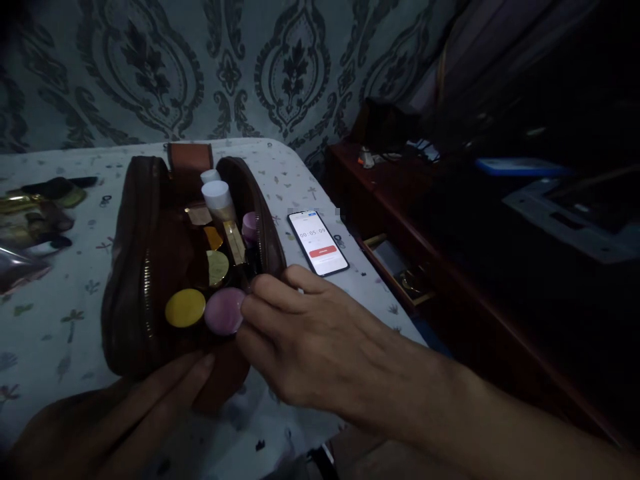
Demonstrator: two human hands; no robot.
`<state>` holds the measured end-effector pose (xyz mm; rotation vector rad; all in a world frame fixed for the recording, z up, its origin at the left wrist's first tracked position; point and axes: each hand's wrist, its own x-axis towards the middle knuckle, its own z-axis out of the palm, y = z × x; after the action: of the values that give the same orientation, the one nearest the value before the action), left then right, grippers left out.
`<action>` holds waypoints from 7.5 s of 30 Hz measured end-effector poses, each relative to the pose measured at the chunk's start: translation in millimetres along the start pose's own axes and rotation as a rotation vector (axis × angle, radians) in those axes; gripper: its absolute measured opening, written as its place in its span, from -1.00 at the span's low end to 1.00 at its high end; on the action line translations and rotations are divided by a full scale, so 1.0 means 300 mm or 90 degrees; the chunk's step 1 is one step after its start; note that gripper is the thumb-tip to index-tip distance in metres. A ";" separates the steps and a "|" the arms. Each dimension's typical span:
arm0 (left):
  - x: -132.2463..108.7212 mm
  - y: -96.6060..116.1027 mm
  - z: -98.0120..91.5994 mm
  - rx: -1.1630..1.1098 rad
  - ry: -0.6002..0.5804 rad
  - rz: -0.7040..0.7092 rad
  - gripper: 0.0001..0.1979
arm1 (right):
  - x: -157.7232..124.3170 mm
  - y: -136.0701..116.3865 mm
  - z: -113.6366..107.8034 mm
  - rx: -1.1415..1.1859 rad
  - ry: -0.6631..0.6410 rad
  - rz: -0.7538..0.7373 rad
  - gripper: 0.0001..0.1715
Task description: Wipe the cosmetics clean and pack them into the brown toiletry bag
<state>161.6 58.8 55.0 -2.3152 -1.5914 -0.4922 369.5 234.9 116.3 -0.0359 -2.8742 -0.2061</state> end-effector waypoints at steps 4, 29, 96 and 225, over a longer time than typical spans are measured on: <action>-0.003 0.004 -0.008 0.022 -0.058 0.004 -0.40 | 0.002 -0.004 -0.004 -0.011 -0.004 0.005 -0.72; -0.098 -0.053 -0.100 -0.132 0.042 -0.079 -0.69 | -0.060 -0.170 -0.018 0.167 0.144 0.086 -0.69; -0.352 -0.844 -0.010 -0.283 0.173 -0.570 -0.65 | 0.634 -0.478 0.505 1.237 0.143 0.382 -0.63; -0.374 -0.558 -0.071 -0.384 0.051 -0.462 -0.54 | 0.690 -0.458 0.535 1.437 0.394 0.519 -0.36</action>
<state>-34.8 14.3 32.8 -1.9316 -2.4834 -1.3632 122.7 123.2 -2.7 -0.4847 -0.9212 2.2888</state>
